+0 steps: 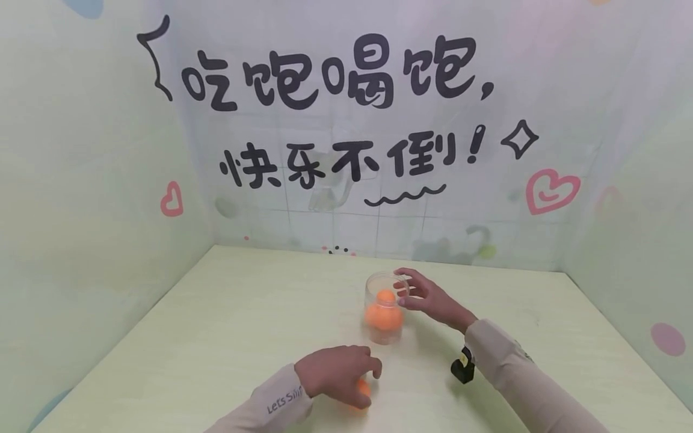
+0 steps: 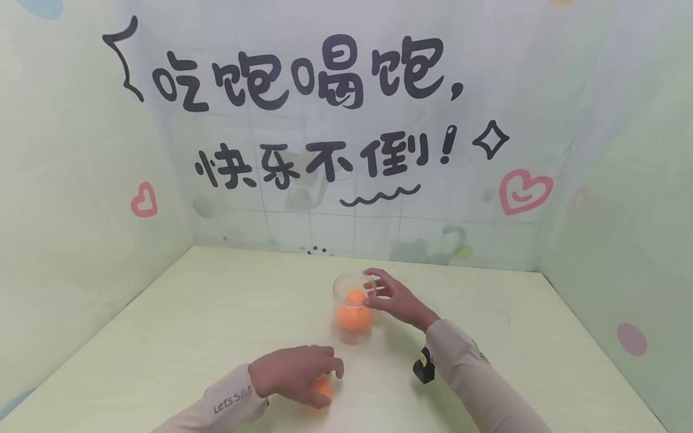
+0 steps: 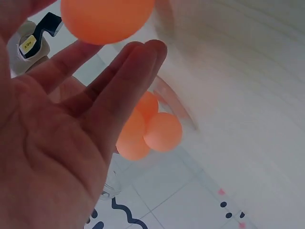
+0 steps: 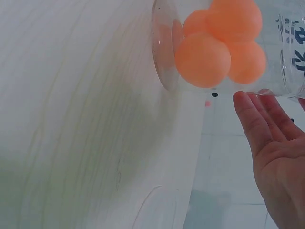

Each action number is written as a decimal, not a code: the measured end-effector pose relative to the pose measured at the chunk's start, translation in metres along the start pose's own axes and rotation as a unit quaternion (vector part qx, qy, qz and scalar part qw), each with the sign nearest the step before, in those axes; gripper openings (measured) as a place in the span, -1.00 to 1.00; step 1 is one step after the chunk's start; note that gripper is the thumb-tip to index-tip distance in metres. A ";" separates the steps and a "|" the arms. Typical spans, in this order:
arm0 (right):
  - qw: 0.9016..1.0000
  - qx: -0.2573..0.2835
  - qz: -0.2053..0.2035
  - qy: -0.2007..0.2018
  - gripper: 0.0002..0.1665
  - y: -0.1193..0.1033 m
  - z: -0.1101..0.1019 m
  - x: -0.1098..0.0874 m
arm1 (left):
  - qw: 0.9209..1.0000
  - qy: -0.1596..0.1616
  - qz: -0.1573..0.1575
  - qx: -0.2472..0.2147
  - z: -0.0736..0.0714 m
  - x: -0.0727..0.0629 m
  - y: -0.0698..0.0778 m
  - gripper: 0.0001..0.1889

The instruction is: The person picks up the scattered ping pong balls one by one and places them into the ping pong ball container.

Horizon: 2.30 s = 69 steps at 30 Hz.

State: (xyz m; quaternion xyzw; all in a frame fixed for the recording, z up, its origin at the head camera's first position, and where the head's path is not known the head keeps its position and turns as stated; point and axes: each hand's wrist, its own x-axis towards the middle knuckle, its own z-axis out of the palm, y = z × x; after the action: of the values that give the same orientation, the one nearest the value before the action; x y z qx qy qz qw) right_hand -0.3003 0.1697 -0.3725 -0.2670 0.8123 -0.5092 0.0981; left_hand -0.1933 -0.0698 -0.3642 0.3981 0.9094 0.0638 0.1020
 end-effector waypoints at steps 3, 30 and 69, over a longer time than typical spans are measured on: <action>1.000 -0.002 0.001 0.000 -0.27 -0.001 0.000 0.000 | 1.000 0.001 0.000 0.009 0.002 -0.001 0.000 -0.75; 1.000 0.019 0.000 -0.005 -0.28 -0.004 0.002 -0.002 | 0.997 0.028 0.038 0.054 -0.004 0.004 0.000 -0.86; 0.999 0.015 0.031 -0.004 -0.20 -0.001 0.001 -0.002 | 0.992 0.127 0.006 -0.003 -0.102 0.098 -0.035 -0.85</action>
State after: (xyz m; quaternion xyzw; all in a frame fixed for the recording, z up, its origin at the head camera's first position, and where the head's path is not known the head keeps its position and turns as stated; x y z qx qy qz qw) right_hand -0.2977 0.1695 -0.3729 -0.2424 0.8119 -0.5170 0.1213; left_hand -0.3068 -0.0248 -0.2851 0.3922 0.9122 0.1175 -0.0139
